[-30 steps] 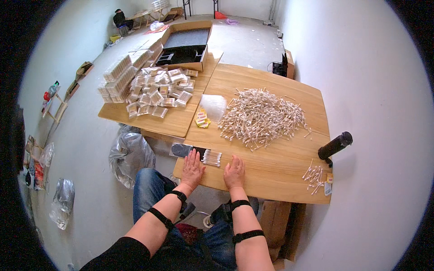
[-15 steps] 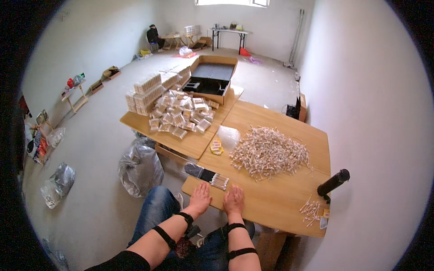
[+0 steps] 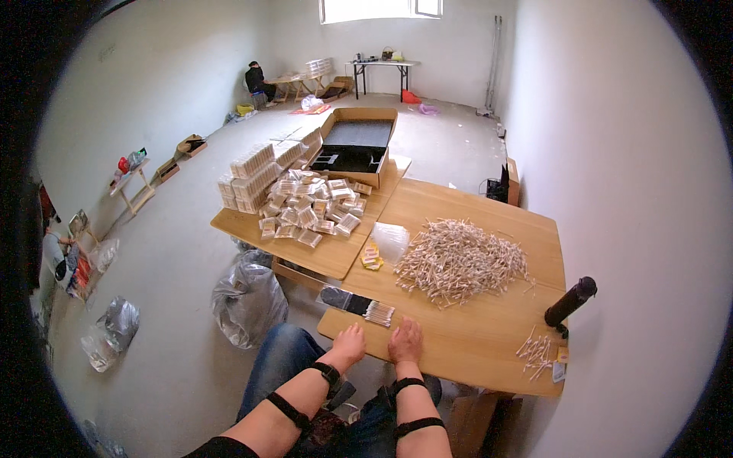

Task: Organizing and packaging cotton swabs into plastic bags.

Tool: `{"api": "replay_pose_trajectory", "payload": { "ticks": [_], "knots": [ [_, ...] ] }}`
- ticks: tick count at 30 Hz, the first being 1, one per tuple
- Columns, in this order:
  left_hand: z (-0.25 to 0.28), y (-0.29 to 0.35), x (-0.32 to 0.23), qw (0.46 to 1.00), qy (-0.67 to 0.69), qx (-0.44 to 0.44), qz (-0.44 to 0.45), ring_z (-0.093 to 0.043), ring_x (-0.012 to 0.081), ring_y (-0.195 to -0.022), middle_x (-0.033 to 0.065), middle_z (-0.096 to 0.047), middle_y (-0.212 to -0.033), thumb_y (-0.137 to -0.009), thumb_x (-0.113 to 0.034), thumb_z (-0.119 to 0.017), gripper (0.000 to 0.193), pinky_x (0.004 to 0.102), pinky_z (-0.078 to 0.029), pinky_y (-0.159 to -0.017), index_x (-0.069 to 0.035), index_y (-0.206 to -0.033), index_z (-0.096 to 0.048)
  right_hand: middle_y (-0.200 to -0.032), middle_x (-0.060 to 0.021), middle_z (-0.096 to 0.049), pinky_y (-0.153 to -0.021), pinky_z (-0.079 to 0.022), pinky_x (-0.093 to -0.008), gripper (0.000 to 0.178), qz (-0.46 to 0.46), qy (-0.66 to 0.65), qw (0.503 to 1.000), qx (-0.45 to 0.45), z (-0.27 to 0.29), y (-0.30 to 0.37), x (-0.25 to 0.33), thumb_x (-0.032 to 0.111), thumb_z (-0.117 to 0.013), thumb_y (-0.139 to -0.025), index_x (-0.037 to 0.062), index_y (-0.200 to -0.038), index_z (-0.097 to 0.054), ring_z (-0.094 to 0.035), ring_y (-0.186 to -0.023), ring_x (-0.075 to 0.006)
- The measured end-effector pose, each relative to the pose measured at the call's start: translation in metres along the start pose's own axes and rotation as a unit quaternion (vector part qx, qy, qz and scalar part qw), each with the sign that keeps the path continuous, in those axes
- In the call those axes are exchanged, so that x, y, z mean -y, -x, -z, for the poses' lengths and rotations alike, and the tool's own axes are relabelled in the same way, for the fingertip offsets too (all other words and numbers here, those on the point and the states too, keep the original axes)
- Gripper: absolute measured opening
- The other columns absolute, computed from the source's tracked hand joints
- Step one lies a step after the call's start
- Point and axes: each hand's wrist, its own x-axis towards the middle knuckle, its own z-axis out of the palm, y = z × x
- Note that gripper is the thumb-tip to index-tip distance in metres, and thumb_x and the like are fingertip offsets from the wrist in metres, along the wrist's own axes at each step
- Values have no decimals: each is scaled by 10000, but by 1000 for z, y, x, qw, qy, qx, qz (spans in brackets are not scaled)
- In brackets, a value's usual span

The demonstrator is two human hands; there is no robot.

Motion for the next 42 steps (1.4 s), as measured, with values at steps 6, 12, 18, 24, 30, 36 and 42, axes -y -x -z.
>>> {"api": "replay_pose_trajectory", "payload": {
  "ticks": [6,12,18,24,30,36,42],
  "knots": [
    [-6,-4,13,998,-10,-47,-41,-416,281,-1348,156,-449,-1442,-901,-142,-470,442,463,-366,-1078,-25,-1325,-514,-1161,-171,-569,-974,-414,-467,348,-27,9,999,20,-10,0,-8,137,-539,-865,63,-1204,-512,-504,-1116,-366],
    [-4,-11,23,986,-58,-120,-100,-595,250,-1151,139,-591,-1283,-886,-145,-518,276,384,-503,-914,-49,-1115,-640,-1072,-183,-586,-913,-441,-459,331,-14,32,999,-26,-11,-6,-6,76,-562,-822,48,-1150,-531,-538,-1023,-372],
    [22,-9,21,993,-29,-3,-115,-599,234,-1151,142,-590,-1288,-894,-157,-526,280,373,-501,-916,-53,-1124,-647,-1123,-182,-578,-953,-430,-453,350,-5,48,999,-18,-6,-3,-6,39,-547,-807,56,-1156,-525,-531,-1057,-377],
    [-6,-9,31,977,-78,-107,-170,-581,250,-1113,155,-583,-1287,-923,-152,-500,300,362,-471,-882,-10,-1151,-635,-1076,-190,-586,-957,-425,-464,359,31,100,994,-28,-6,-7,13,27,-547,-795,44,-1153,-523,-536,-1032,-391],
    [5,-11,27,978,-56,-42,-196,-576,273,-1084,211,-566,-1303,-918,-144,-496,327,362,-467,-853,40,-1160,-615,-1140,-188,-558,-966,-410,-473,401,6,188,982,-8,-11,0,9,38,-541,-805,49,-1201,-486,-511,-1076,-386],
    [-14,-10,39,964,-67,-131,-220,-577,284,-1087,234,-569,-1297,-900,-146,-500,351,365,-470,-850,57,-1167,-607,-1299,-178,-520,-1036,-399,-449,421,-34,193,981,-7,-26,15,20,72,-532,-847,60,-1263,-469,-507,-1169,-372],
    [-23,-14,34,966,-52,-153,-200,-580,282,-1069,239,-565,-1302,-891,-169,-517,381,367,-472,-854,65,-1179,-602,-1375,-164,-476,-1042,-407,-436,401,-60,196,979,5,-33,18,19,78,-497,-884,62,-1283,-456,-468,-1236,-368]
  ]
}}
